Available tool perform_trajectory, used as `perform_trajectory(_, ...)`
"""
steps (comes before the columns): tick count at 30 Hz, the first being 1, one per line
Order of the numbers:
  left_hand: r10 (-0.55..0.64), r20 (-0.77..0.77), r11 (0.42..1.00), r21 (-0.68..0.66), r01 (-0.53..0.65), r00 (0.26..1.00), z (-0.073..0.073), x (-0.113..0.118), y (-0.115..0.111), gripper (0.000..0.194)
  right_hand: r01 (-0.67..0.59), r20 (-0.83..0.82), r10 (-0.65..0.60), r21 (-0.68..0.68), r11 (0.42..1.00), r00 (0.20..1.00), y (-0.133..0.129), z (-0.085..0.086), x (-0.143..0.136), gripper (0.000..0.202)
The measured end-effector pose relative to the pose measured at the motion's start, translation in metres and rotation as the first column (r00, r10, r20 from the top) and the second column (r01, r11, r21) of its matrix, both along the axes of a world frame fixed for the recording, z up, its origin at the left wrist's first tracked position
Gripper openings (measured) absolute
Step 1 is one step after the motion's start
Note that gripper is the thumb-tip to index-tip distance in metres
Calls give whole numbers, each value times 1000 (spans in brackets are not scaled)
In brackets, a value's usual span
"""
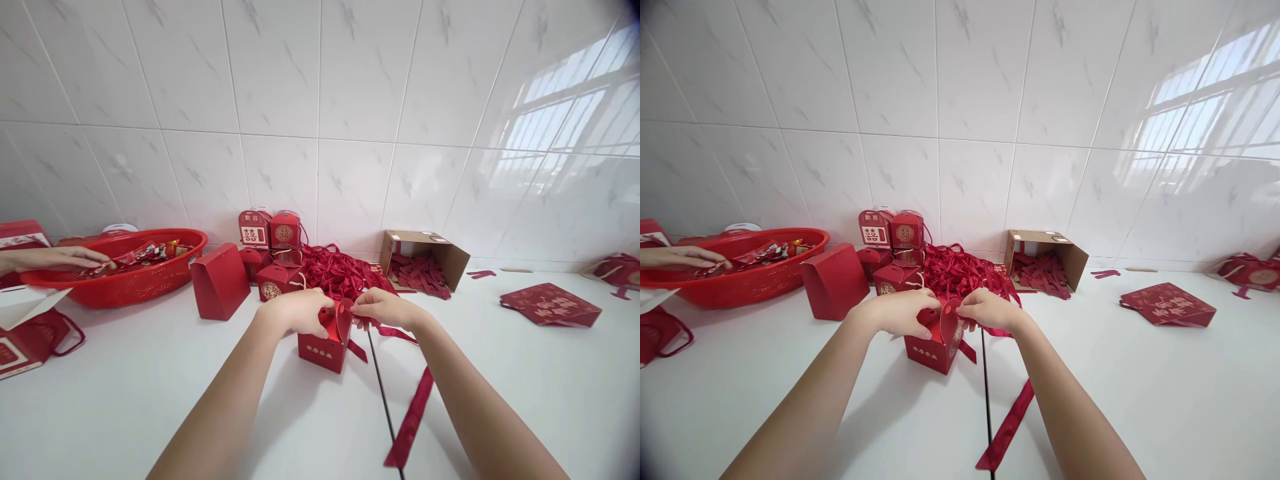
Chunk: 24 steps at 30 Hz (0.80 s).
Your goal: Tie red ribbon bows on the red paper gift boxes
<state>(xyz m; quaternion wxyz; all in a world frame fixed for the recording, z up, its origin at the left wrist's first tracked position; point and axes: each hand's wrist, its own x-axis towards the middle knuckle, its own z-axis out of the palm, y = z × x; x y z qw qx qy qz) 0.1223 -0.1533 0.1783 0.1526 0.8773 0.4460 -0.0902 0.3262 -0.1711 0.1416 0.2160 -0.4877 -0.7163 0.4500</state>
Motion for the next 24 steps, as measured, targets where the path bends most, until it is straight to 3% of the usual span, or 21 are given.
perform_trajectory(8, -29, 79, 999, 47, 26, 996, 1, 8, -10, 27, 6, 53, -7, 28, 1000, 999, -9, 7, -8, 27)
perform_trajectory(17, 0, 214, 983, 178, -39, 977, -1, 14, -8, 26, 41, 87, -51, 110, 993, 995, -1, -4, -11, 26)
perform_trajectory(24, 17, 246, 981, 185, -64, 969, -7, 14, -3, 20, 16, 143, -33, 121, 993, 989, 0, -9, -9, 28)
